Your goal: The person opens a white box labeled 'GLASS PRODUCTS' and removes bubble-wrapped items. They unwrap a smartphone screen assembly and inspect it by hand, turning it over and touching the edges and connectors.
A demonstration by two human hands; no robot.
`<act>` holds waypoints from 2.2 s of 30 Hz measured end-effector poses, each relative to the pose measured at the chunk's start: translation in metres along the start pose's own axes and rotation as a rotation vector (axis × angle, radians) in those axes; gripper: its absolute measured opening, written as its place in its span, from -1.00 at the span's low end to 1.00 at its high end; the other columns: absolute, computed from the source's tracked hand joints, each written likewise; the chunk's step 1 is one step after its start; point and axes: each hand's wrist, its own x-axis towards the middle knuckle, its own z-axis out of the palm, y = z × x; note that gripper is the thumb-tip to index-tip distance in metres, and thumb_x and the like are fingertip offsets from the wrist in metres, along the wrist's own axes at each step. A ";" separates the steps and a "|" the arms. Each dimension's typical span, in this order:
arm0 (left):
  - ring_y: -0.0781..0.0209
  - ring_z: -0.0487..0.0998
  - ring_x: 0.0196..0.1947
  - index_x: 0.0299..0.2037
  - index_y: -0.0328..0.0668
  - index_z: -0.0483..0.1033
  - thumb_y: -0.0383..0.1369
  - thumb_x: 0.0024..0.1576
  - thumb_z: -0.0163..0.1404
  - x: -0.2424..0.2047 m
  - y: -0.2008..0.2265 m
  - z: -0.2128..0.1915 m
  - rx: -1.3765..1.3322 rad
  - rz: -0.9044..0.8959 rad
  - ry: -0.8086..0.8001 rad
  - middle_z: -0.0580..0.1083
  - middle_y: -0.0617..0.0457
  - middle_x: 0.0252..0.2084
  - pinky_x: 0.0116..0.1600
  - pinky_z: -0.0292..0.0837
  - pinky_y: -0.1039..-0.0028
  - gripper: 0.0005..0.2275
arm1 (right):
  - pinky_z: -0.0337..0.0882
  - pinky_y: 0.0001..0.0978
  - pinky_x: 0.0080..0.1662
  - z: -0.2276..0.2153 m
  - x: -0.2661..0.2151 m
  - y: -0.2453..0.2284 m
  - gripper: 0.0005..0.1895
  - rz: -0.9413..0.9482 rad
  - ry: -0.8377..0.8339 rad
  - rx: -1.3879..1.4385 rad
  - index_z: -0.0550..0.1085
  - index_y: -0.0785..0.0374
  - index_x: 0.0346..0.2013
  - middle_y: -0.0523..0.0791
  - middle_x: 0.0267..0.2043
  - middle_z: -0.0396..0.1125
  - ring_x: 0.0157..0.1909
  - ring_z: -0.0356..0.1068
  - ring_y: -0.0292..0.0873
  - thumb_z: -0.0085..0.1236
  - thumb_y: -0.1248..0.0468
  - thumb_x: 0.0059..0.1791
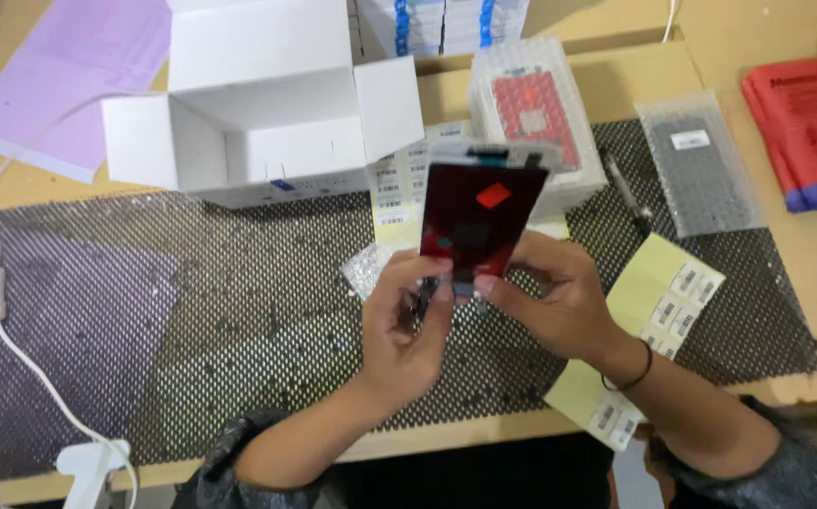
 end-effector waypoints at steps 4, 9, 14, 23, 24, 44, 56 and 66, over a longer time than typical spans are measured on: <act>0.13 0.55 -0.32 0.00 -0.42 0.41 -0.64 0.19 -0.05 0.008 -0.005 -0.004 0.052 0.026 0.003 0.44 -0.16 -0.13 -0.25 0.55 0.39 -0.81 | 0.49 -0.12 0.05 -0.003 0.010 0.004 -0.87 -0.010 -0.011 -0.004 0.59 0.38 -0.27 0.00 -0.19 0.52 -0.01 0.53 -0.06 0.32 0.44 -0.11; 0.14 0.51 -0.22 0.02 -0.37 0.39 -0.64 0.18 -0.01 0.001 0.001 -0.001 0.033 0.031 0.010 0.43 -0.11 -0.10 -0.16 0.49 0.38 -0.78 | 0.50 -0.07 0.09 -0.001 0.001 -0.001 -0.81 -0.003 -0.006 0.003 0.58 0.39 -0.22 0.01 -0.16 0.49 0.00 0.53 -0.03 0.33 0.49 -0.13; 0.08 0.50 -0.16 0.04 -0.33 0.37 -0.64 0.16 0.01 0.005 0.002 0.000 0.050 0.052 0.019 0.41 -0.13 -0.08 -0.13 0.47 0.35 -0.74 | 0.51 -0.06 0.12 0.000 0.002 0.001 -0.80 -0.021 -0.016 -0.010 0.58 0.44 -0.21 0.04 -0.12 0.50 0.06 0.51 0.01 0.30 0.51 -0.13; 0.10 0.49 -0.19 0.20 -0.13 0.07 -0.62 0.21 0.02 -0.003 0.003 0.007 -0.052 -0.054 0.041 0.36 -0.15 -0.03 -0.07 0.45 0.41 -0.56 | 0.55 -0.12 0.13 0.005 -0.010 0.004 -0.77 0.047 0.012 -0.079 0.53 0.44 -0.12 0.08 -0.06 0.44 0.08 0.48 0.06 0.26 0.47 -0.06; 0.17 0.51 -0.23 0.28 0.04 -0.04 -0.58 0.28 -0.01 -0.004 0.007 0.008 -0.114 -0.133 0.061 0.37 -0.13 0.00 -0.07 0.45 0.47 -0.50 | 0.59 -0.33 0.10 0.008 -0.011 0.000 -0.81 0.085 0.033 -0.129 0.51 0.37 -0.11 0.01 -0.11 0.44 -0.02 0.50 -0.07 0.25 0.41 -0.01; 0.14 0.52 -0.07 0.28 -0.06 0.04 -0.51 0.30 -0.01 -0.005 0.010 0.007 -0.270 -0.334 0.082 0.43 -0.17 0.06 0.03 0.47 0.47 -0.56 | 0.13 -0.46 -0.30 0.007 -0.015 -0.001 -0.89 0.082 0.067 -0.317 0.54 0.34 -0.31 -0.12 -0.44 0.26 -0.41 0.14 -0.26 0.33 0.38 -0.05; 0.34 0.47 -0.16 0.11 -0.24 0.30 -0.43 0.24 0.03 -0.003 0.013 0.005 -0.094 -0.326 0.043 0.45 0.05 -0.12 -0.03 0.41 0.58 -0.73 | 0.25 -0.47 -0.24 0.007 -0.015 -0.001 -0.87 0.052 0.072 -0.293 0.55 0.36 -0.23 -0.08 -0.34 0.36 -0.34 0.25 -0.24 0.30 0.38 -0.04; 0.18 0.53 0.00 0.32 -0.37 0.16 -0.49 0.24 0.04 -0.002 0.013 0.005 -0.186 -0.303 -0.019 0.45 -0.16 0.10 0.08 0.51 0.51 -0.53 | 0.45 -0.41 -0.02 0.006 -0.012 -0.004 -0.83 0.060 0.110 -0.165 0.52 0.36 -0.12 -0.07 -0.25 0.41 -0.19 0.37 -0.19 0.20 0.34 0.02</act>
